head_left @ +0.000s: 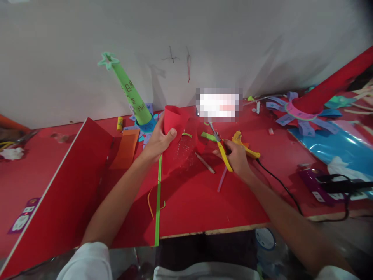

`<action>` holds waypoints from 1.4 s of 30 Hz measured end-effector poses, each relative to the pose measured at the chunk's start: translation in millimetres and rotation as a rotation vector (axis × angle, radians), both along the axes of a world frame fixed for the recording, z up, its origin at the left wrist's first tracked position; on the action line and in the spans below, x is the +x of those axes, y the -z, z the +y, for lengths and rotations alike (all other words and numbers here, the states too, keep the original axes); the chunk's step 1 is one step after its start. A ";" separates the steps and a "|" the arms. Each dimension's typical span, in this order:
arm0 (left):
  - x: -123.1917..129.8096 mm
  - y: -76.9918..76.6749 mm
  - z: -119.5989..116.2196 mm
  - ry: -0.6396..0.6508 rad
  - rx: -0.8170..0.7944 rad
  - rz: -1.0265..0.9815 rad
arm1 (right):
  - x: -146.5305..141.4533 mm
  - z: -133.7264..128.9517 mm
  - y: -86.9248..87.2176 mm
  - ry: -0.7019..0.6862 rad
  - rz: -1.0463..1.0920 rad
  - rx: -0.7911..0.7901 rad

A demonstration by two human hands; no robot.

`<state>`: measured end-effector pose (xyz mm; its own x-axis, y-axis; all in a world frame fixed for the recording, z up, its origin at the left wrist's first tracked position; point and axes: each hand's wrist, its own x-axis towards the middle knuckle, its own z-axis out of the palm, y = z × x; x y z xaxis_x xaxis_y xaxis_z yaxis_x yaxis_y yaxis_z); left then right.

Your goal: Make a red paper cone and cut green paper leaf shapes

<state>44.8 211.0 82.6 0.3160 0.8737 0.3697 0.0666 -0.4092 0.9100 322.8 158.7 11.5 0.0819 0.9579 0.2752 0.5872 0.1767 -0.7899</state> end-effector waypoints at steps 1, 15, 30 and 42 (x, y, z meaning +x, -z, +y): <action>0.0 0.5 -0.2 -0.001 -0.014 -0.033 | 0.3 0.1 -0.1 0.001 -0.001 -0.001; -0.4 8.5 5.4 0.021 -0.406 -0.160 | 3.3 -0.1 2.0 0.011 -0.016 -0.038; -5.5 5.2 4.9 0.132 -0.407 0.009 | 3.1 -0.4 -0.1 0.009 0.007 -0.038; -7.2 -11.4 6.6 -0.111 0.171 0.213 | 2.8 0.1 2.4 0.024 0.008 -0.012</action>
<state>37.6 217.5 94.0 0.3082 0.8381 0.4501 0.3012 -0.5348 0.7895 325.6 158.8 9.1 0.1073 0.9588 0.2630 0.5849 0.1530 -0.7965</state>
